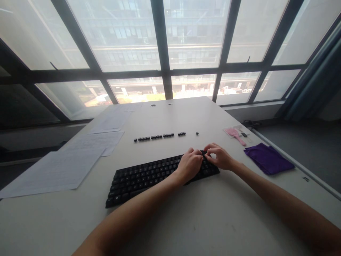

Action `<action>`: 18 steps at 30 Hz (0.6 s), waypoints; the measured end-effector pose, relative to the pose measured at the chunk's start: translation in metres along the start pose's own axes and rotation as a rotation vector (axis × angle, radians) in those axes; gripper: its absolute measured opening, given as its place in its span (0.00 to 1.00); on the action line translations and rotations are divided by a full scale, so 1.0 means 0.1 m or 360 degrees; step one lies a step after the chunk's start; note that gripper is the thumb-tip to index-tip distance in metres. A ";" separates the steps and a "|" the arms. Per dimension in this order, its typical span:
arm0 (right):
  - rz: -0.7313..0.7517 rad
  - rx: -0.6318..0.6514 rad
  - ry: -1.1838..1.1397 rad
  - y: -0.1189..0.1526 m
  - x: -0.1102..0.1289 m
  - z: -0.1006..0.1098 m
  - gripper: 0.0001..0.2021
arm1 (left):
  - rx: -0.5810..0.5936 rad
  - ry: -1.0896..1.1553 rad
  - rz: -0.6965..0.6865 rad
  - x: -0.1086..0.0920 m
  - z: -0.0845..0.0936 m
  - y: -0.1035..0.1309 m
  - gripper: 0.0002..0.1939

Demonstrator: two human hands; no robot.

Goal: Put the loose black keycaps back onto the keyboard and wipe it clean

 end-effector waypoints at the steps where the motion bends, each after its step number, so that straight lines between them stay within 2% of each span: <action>1: -0.0016 -0.0039 -0.0055 -0.03 -0.04 -0.01 0.08 | -0.0016 0.0017 0.0017 0.00 0.00 0.00 0.18; 3: -0.0089 -0.0157 -0.0122 -0.15 -0.18 -0.04 0.08 | -0.0049 0.0046 0.0063 0.00 0.01 0.00 0.15; 6: -0.0291 -0.0286 0.0032 -0.47 -0.44 -0.11 0.06 | -0.0099 0.0073 0.0125 -0.02 0.05 0.01 0.12; 8: -0.0357 -0.0280 0.0165 -0.71 -0.60 -0.17 0.06 | -0.0112 0.0081 0.0137 -0.03 0.10 0.02 0.13; 12: -0.0334 -0.0209 0.0224 -1.08 -0.80 -0.29 0.09 | -0.0086 0.0122 0.0130 -0.01 0.25 0.10 0.11; 15: -0.0318 -0.0153 0.0224 -1.20 -0.87 -0.34 0.10 | -0.0095 0.0177 0.0164 0.08 0.41 0.23 0.11; 18: -0.0310 -0.0150 0.0200 -1.19 -0.87 -0.32 0.10 | -0.0108 0.0204 0.0252 0.24 0.61 0.43 0.10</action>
Point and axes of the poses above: each hand's wrist, its own y-axis away from the middle knuckle, its own z-axis out of the back of the hand, x = y × z, the point moved 1 cm from there along -y, towards the middle knuckle, and after that the axes turned 1 degree about -z, right-handed, at the moved point
